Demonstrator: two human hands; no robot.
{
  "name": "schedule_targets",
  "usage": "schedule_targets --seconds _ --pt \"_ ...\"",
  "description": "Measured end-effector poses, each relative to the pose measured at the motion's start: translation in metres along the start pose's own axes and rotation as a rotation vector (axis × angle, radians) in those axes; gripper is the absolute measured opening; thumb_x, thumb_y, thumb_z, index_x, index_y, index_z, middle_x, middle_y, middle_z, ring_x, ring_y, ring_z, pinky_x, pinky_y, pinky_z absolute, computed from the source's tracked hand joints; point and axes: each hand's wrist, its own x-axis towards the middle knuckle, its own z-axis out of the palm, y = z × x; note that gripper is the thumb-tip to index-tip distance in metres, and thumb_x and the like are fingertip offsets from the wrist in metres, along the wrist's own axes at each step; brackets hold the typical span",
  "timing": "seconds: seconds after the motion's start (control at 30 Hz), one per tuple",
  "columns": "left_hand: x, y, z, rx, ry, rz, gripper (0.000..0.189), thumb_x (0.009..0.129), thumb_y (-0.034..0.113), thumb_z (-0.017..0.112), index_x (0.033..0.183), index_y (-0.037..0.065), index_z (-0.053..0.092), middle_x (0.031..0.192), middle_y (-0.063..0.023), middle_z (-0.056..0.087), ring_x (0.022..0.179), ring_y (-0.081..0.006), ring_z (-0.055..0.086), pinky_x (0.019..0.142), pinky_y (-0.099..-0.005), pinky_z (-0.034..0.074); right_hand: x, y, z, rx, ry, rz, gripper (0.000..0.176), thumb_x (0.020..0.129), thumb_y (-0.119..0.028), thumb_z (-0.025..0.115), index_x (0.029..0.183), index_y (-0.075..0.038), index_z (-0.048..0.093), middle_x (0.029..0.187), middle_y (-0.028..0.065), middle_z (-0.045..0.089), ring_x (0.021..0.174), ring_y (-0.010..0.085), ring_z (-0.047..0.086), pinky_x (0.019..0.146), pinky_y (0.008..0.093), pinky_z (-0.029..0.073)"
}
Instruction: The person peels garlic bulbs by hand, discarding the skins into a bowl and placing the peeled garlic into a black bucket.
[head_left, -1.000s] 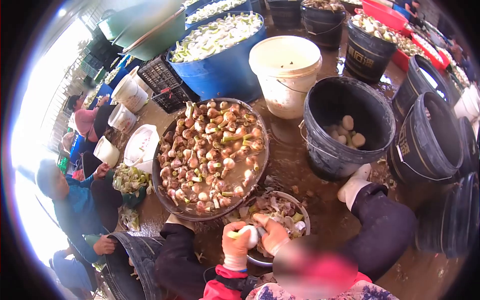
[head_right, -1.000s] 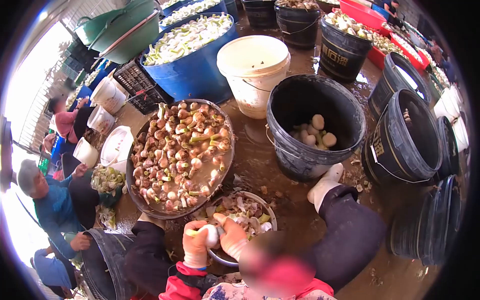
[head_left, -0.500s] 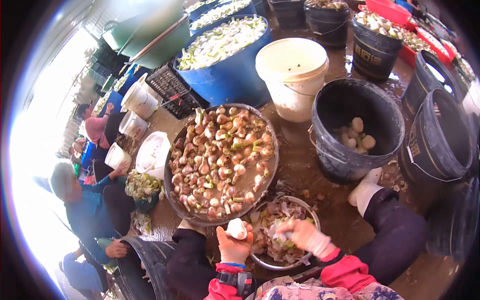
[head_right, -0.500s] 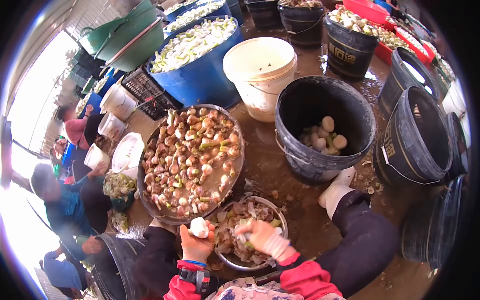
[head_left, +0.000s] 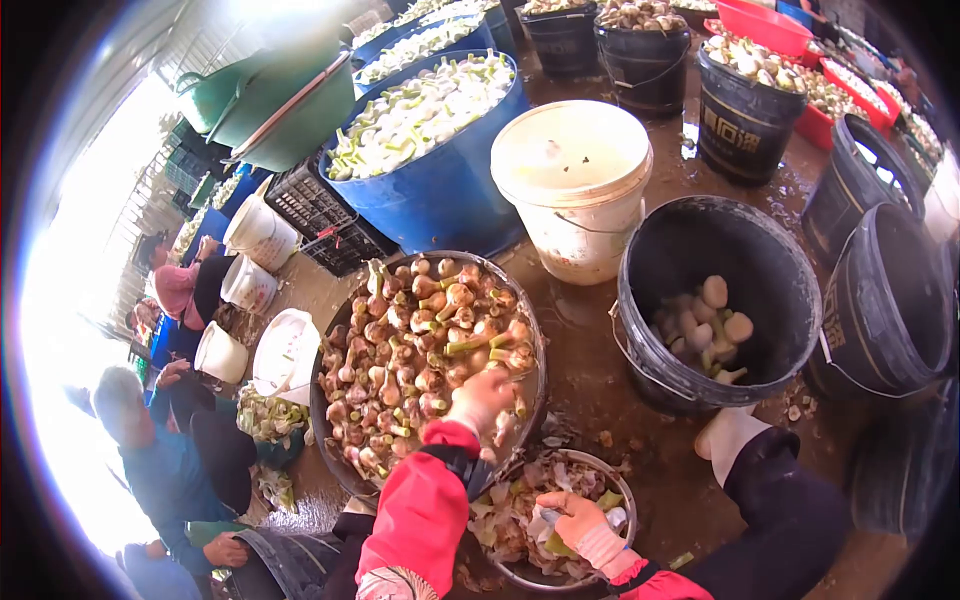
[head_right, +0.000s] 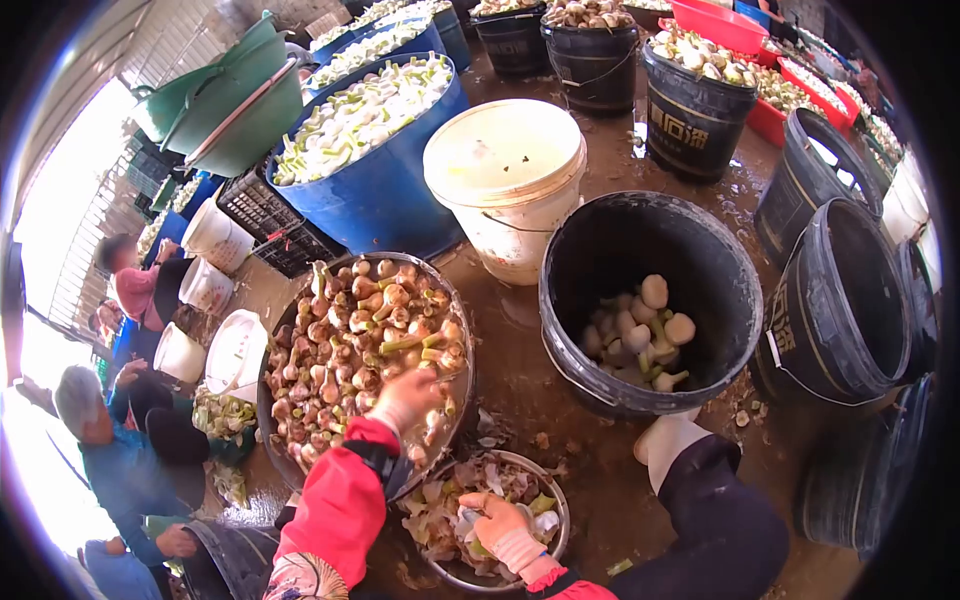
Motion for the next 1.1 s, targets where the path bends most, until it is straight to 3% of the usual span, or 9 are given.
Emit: schedule_targets --seconds 0.2,0.37,0.47,0.6,0.67,0.7,0.73,1.03,1.1 --pt "-0.023 -0.039 0.034 -0.013 -0.292 -0.108 0.054 0.066 0.024 0.072 0.113 0.002 0.058 0.097 -0.0168 0.066 0.091 -0.0280 0.064 0.084 -0.0348 0.049 0.007 -0.001 -0.001 -0.041 0.000 0.083 0.035 0.079 -0.006 0.051 0.112 -0.010 0.065 0.093 0.0093 0.069 0.084 0.0145 0.064 0.075 0.0256 0.049" --pt "-0.103 -0.009 0.012 -1.122 0.044 -0.290 0.023 0.079 0.014 0.063 0.090 0.003 0.047 0.070 -0.0068 0.054 0.059 -0.0176 0.059 0.054 -0.0338 0.052 -0.001 -0.035 0.001 0.185 0.086 0.042 0.034 0.080 0.001 0.055 0.112 -0.003 0.062 0.104 0.0085 0.067 0.094 0.0156 0.063 0.085 0.0263 0.047" --pt "-0.160 0.011 0.031 -1.523 0.141 -0.397 0.027 0.088 0.021 0.057 0.106 0.003 0.049 0.083 -0.0064 0.057 0.070 -0.0183 0.058 0.063 -0.0382 0.053 -0.008 -0.043 0.010 0.263 0.131 -0.199 0.041 0.081 0.007 0.050 0.118 -0.006 0.061 0.106 0.0057 0.066 0.088 0.0123 0.062 0.078 0.0234 0.048" --pt "-0.218 0.034 0.057 -1.800 0.093 -0.375 0.049 0.091 0.019 0.054 0.135 0.004 0.037 0.104 -0.0097 0.057 0.097 -0.0234 0.057 0.085 -0.0409 0.049 -0.022 -0.040 0.014 0.381 0.126 -0.064 0.047 0.080 0.010 0.048 0.123 -0.008 0.059 0.106 0.0035 0.066 0.082 0.0074 0.059 0.069 0.0190 0.046" --pt "-0.234 0.041 0.065 -1.578 0.082 -0.303 0.053 0.089 0.017 0.059 0.136 0.004 0.036 0.109 -0.0108 0.056 0.102 -0.0217 0.054 0.086 -0.0395 0.048 -0.026 -0.040 0.015 0.538 0.157 -0.024 0.050 0.081 0.011 0.049 0.125 -0.010 0.058 0.106 0.0021 0.066 0.079 0.0046 0.056 0.063 0.0167 0.043" --pt "-0.243 0.046 0.068 -1.328 0.180 -0.255 0.055 0.087 0.012 0.062 0.135 0.000 0.037 0.108 -0.0086 0.056 0.102 -0.0185 0.054 0.088 -0.0334 0.047 -0.026 -0.036 0.011 0.556 0.103 0.038 0.047 0.084 0.008 0.057 0.130 0.000 0.049 0.119 0.0071 0.060 0.106 0.0135 0.058 0.091 0.0236 0.045" --pt "-0.250 0.044 0.064 -0.803 0.214 -0.105 0.055 0.086 0.012 0.064 0.133 -0.003 0.040 0.107 -0.0058 0.055 0.101 -0.0160 0.054 0.088 -0.0288 0.045 -0.028 -0.038 0.009 0.556 0.100 0.030 0.047 0.084 0.008 0.057 0.130 0.000 0.049 0.119 0.0071 0.060 0.106 0.0135 0.058 0.091 0.0236 0.045" --pt "-0.267 0.041 0.065 -0.201 0.389 0.233 0.045 0.071 0.012 0.078 0.111 0.005 0.060 0.102 -0.0074 0.061 0.093 -0.0237 0.059 0.080 -0.0329 0.049 -0.039 -0.039 0.010 0.478 0.026 -0.098 0.044 0.082 0.013 0.054 0.124 0.000 0.053 0.110 0.0054 0.062 0.100 0.0125 0.059 0.085 0.0246 0.046" --pt "-0.269 0.038 0.065 -0.641 0.218 -0.023 0.043 0.075 0.014 0.076 0.114 0.009 0.059 0.104 -0.0087 0.061 0.091 -0.0261 0.059 0.080 -0.0329 0.049 -0.033 -0.023 0.012 0.341 0.062 -0.164 0.043 0.081 0.013 0.053 0.121 -0.001 0.055 0.107 0.0056 0.062 0.098 0.0123 0.058 0.085 0.0243 0.046"
